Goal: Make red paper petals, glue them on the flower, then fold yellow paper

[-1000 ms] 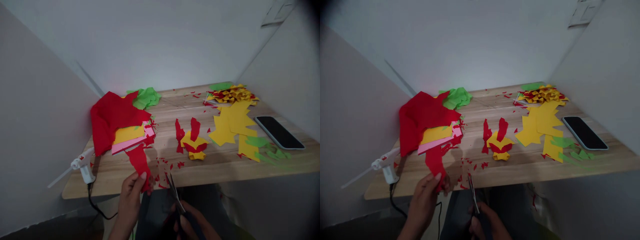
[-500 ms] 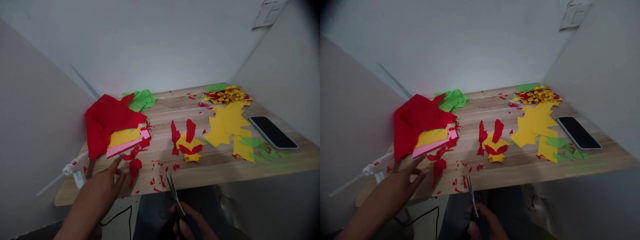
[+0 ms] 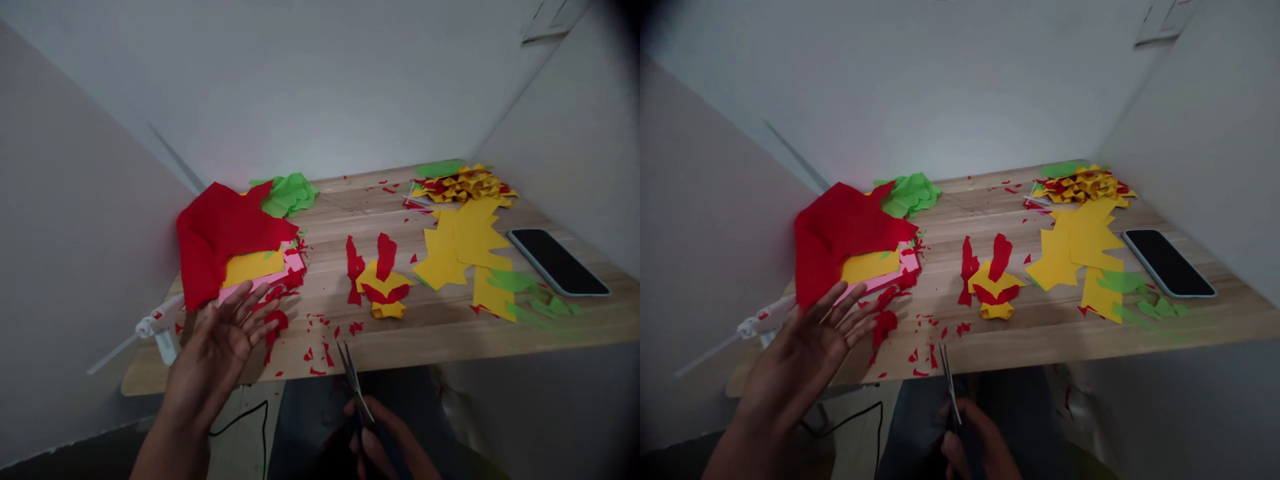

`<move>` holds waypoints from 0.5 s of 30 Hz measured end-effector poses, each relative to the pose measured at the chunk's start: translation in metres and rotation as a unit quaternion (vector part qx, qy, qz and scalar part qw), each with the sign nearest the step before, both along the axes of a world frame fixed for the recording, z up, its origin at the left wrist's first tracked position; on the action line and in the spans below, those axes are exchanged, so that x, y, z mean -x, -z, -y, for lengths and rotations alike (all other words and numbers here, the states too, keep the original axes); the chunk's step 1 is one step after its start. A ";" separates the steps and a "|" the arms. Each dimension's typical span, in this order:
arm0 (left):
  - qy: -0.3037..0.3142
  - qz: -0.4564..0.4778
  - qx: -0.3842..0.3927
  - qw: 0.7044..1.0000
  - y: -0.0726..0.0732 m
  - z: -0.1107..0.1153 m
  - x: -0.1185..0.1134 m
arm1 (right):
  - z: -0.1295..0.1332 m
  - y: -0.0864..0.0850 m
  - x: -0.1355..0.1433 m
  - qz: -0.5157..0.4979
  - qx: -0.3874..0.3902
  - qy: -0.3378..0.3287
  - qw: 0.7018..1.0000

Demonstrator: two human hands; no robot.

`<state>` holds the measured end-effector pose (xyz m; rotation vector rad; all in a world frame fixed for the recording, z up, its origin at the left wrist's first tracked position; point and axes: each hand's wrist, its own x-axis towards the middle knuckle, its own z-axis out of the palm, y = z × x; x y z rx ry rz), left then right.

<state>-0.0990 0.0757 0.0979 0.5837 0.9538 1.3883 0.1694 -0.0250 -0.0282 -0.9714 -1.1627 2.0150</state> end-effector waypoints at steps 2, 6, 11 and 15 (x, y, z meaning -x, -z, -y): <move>-0.022 -0.002 0.007 1.000 -0.001 0.000 0.002 | 0.001 0.004 0.003 -0.014 0.009 0.001 1.000; -0.024 0.032 -0.023 0.999 -0.010 0.001 0.001 | 0.001 0.011 0.010 -0.059 0.028 -0.002 0.998; 0.019 0.086 -0.064 0.994 -0.016 0.008 -0.013 | -0.002 -0.009 0.009 -0.042 0.043 0.015 0.998; 0.016 0.072 -0.050 0.996 -0.016 0.011 -0.026 | -0.007 -0.034 0.004 -0.059 0.006 0.102 0.993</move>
